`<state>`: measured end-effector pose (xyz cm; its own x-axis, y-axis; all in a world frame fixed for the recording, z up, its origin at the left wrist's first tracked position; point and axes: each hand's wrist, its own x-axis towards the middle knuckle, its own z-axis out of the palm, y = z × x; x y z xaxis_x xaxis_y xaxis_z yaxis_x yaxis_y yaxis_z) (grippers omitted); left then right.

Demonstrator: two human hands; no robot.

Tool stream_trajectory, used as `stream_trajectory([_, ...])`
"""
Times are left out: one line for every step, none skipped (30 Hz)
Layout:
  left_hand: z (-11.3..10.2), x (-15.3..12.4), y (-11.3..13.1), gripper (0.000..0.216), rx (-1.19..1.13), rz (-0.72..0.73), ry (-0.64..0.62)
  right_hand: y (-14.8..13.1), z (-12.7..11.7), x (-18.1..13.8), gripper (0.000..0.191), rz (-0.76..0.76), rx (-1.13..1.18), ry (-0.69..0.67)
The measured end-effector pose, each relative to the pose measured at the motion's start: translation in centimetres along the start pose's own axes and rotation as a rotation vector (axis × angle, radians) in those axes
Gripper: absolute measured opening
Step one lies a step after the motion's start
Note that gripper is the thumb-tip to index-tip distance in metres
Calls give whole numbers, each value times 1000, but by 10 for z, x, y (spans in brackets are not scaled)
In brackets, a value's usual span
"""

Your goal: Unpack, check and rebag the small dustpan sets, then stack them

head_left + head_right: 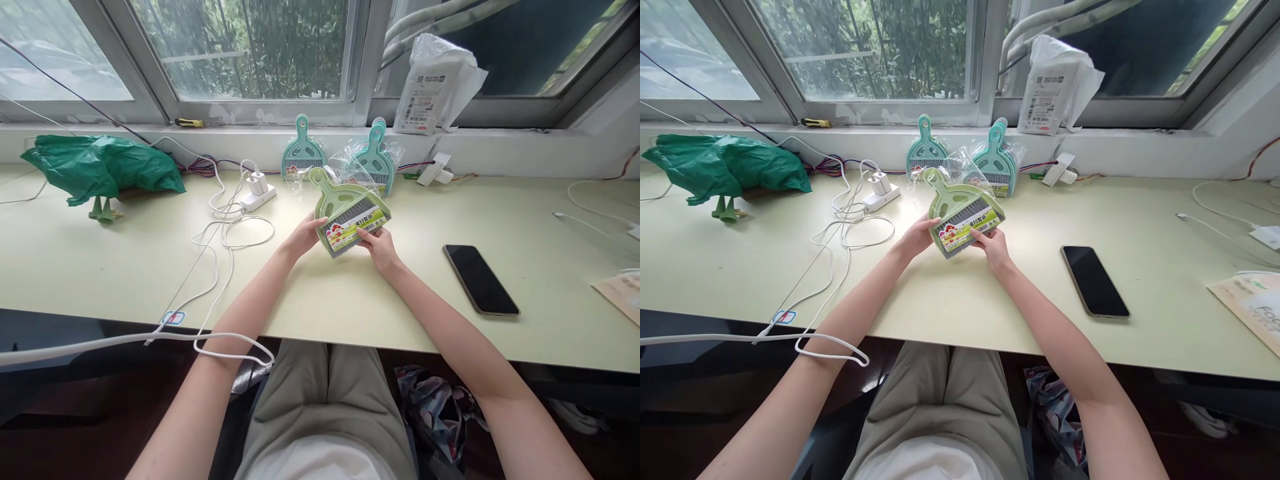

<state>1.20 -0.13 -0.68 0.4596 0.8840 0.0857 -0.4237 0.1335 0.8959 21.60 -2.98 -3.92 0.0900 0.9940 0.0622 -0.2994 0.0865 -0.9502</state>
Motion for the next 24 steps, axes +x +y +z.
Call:
stream_trajectory([1, -1, -2, 51, 11, -17, -15, 0, 0, 0, 42, 0, 0, 1])
stream_trajectory([1, -1, -3, 49, 22, -37, -24, 1, -1, 0, 42, -1, 3, 5])
stream_trajectory([1, -1, -4, 48, 35, -54, -25, 1, -1, 0, 42, -4, 10, 10])
stream_trajectory([1, 0, -5, 47, 49, -66, -21, 0, -1, 0, 43, -7, 21, 12])
stream_trajectory([0, 0, -6, 47, 62, -68, -12, 0, 0, 0, 44, -10, 35, 13])
stream_trajectory([-1, 1, -6, 48, 73, -59, 1, 0, 0, 0, 46, -14, 48, 12])
stream_trajectory([-3, 2, -6, 49, 81, -41, 17, -1, 0, 0, 48, -19, 58, 8])
stream_trajectory([-3, 3, -6, 51, 89, -17, 32, -1, 1, 0, 52, -24, 64, 1])
stream_trajectory([-4, 3, -6, 53, 96, 4, 42, -1, 1, -1, 55, -28, 67, -7])
stream_trajectory([-4, 3, -6, 54, 105, 13, 48, -1, 2, -1, 57, -32, 67, -13])
stream_trajectory([-4, 3, -6, 54, 116, 7, 50, -1, 2, -1, 58, -34, 66, -17])
stream_trajectory([-4, 3, -6, 53, 129, -11, 52, -1, 2, -1, 58, -34, 64, -16])
stream_trajectory([-3, 2, -6, 51, 142, -38, 51, -2, 2, -1, 56, -30, 63, -11])
stream_trajectory([-3, 1, -7, 49, 156, -70, 42, -2, 1, -1, 53, -25, 62, -3])
stream_trajectory([-2, 0, -7, 48, 171, -105, 23, -2, 2, -2, 51, -21, 61, 8])
stream_trajectory([-1, -1, -8, 47, 187, -137, -3, -3, 2, -2, 48, -18, 62, 20])
stream_trajectory([-1, -1, -8, 47, 204, -162, -29, -3, 2, -3, 46, -17, 64, 28])
stream_trajectory([-1, -2, -9, 48, 220, -178, -47, -4, 3, -4, 44, -16, 68, 34])
stream_trajectory([0, -2, -9, 49, 233, -187, -57, -4, 4, -4, 44, -17, 72, 36])
stream_trajectory([0, -2, -10, 50, 242, -190, -57, -5, 4, -4, 43, -18, 78, 35])
stream_trajectory([0, -1, -10, 51, 248, -187, -50, -5, 5, -5, 43, -18, 82, 30])
stream_trajectory([1, -1, -10, 52, 251, -185, -45, -6, 5, -5, 44, -18, 87, 25])
stream_trajectory([2, -1, -10, 53, 254, -186, -44, -6, 5, -5, 44, -20, 91, 23])
stream_trajectory([3, -1, -10, 53, 258, -190, -48, -7, 6, -5, 44, -23, 98, 23])
